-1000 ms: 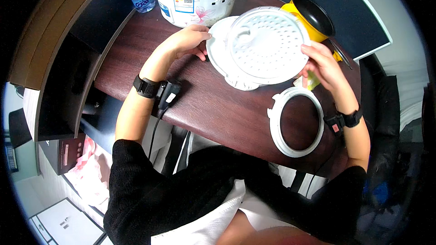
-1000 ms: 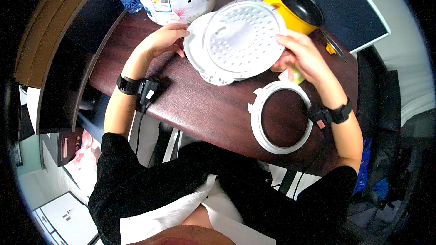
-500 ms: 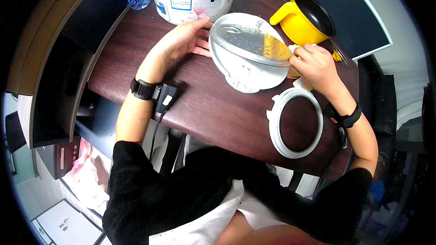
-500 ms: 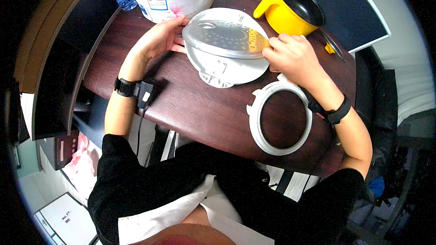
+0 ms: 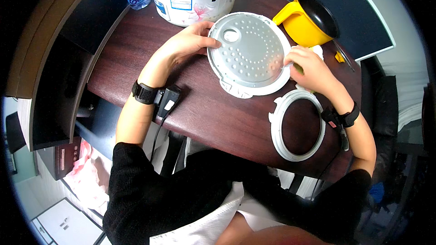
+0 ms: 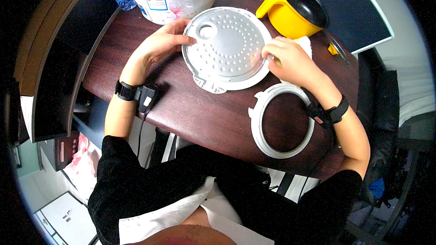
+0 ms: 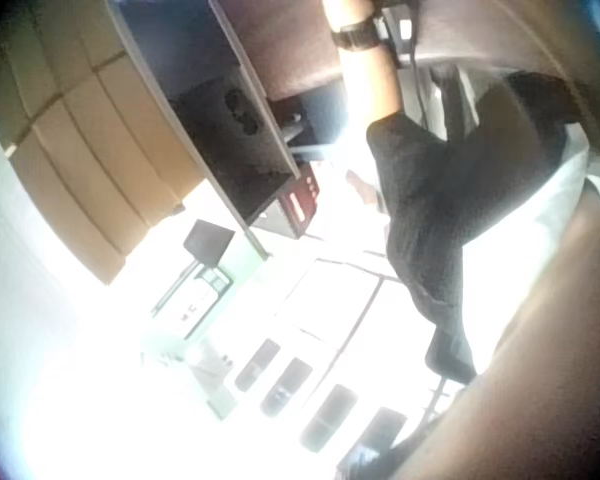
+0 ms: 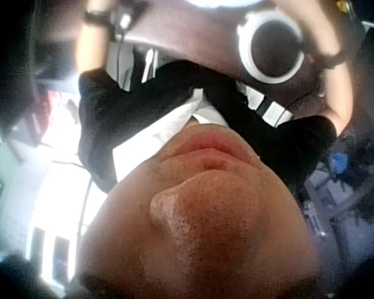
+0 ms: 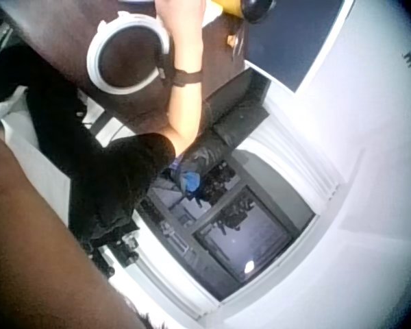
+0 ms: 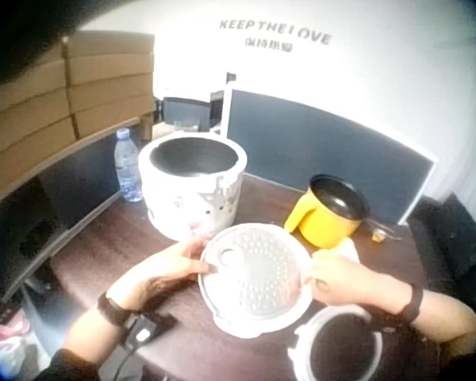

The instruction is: The person cleans a white plastic ring and a perforated metal lid with a cloth, then uses a screwdriver to fasten screws into the lid. The person handles the ring, lid, and screws on a wooden table.

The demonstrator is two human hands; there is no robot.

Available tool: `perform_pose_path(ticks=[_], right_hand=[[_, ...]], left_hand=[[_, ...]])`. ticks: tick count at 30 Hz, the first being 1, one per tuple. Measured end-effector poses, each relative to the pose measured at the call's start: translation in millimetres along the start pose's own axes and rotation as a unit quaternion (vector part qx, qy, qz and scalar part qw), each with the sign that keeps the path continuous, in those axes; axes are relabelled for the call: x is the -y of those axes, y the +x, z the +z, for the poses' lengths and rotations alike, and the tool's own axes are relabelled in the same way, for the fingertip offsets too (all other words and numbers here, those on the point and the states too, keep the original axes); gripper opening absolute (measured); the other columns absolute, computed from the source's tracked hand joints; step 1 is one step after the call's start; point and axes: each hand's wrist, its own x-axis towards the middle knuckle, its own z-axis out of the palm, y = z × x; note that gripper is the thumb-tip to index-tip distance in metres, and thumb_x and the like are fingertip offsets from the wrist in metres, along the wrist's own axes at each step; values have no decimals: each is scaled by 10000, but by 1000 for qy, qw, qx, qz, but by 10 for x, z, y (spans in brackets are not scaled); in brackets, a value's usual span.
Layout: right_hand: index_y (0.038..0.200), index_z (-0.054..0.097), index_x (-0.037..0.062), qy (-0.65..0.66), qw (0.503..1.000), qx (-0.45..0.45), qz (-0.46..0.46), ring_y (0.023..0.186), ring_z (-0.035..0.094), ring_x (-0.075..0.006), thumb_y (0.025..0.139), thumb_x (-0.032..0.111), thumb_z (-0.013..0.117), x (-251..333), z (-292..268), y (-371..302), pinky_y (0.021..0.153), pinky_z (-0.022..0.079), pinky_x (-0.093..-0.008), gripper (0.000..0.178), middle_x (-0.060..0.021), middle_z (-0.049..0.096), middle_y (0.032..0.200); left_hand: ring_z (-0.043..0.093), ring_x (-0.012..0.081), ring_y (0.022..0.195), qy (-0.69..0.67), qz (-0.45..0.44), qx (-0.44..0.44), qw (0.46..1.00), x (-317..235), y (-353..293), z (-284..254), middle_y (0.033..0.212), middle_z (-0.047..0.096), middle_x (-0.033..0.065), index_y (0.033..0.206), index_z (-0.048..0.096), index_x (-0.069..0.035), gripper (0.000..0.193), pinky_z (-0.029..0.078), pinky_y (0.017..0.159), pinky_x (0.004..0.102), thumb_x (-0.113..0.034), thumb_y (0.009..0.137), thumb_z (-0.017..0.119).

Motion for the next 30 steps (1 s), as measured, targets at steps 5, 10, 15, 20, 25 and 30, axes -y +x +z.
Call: perform_pose_path(ticks=[5, 10, 15, 20, 25, 30], right_hand=[[985, 581, 36, -66, 990, -62, 107, 986, 562, -315, 821, 252, 634, -187, -11, 137, 861, 443, -405, 276, -138, 600, 958], [1206, 451, -84, 62, 950, -79, 295, 1082, 559, -328, 811, 469, 677, -391, 240, 174, 919, 447, -381, 716, -255, 556, 1122], [1311, 342, -100, 211, 906, -4, 366, 1011, 584, -242, 835, 435, 676, -274, 346, 288, 854, 479, -329, 790, -197, 574, 1067], [1283, 330, -89, 247, 907, 48, 337, 1034, 580, -234, 823, 331, 705, -132, 334, 282, 887, 470, -311, 727, -208, 572, 1115], [1295, 301, -72, 254, 893, 75, 363, 899, 620, -213, 820, 287, 703, -153, 360, 203, 710, 520, -279, 719, -189, 574, 1090], [1324, 291, -30, 270, 881, 78, 380, 822, 631, -196, 809, 279, 716, 2, 217, 271, 611, 526, -256, 736, -181, 572, 1074]], left_hand=[[572, 177, 1038, 14, -14, 4, 1000, -9, -12, 4, 1131, 589, 105, 1277, 443, 44, 573, 448, 932, 304, -11, 755, 673], [544, 158, 1082, 21, 4, 16, 1000, 7, 18, -3, 1136, 583, 85, 1316, 419, 15, 624, 431, 953, 294, -10, 747, 673], [529, 150, 1105, -52, -13, 37, 998, -17, -16, 59, 1170, 562, 75, 1349, 378, -34, 644, 422, 965, 303, -31, 774, 668], [575, 186, 1043, -53, -24, -7, 998, -46, -17, 138, 1165, 559, 117, 1353, 334, -28, 596, 495, 869, 319, -74, 848, 647], [554, 161, 1075, -13, 3, -6, 1000, -5, 15, 120, 1205, 552, 111, 1369, 358, -25, 582, 469, 922, 294, -101, 869, 647], [555, 161, 1080, 11, 6, -23, 1000, 1, 6, 108, 1184, 572, 113, 1361, 377, -13, 573, 467, 926, 296, -101, 867, 653]])
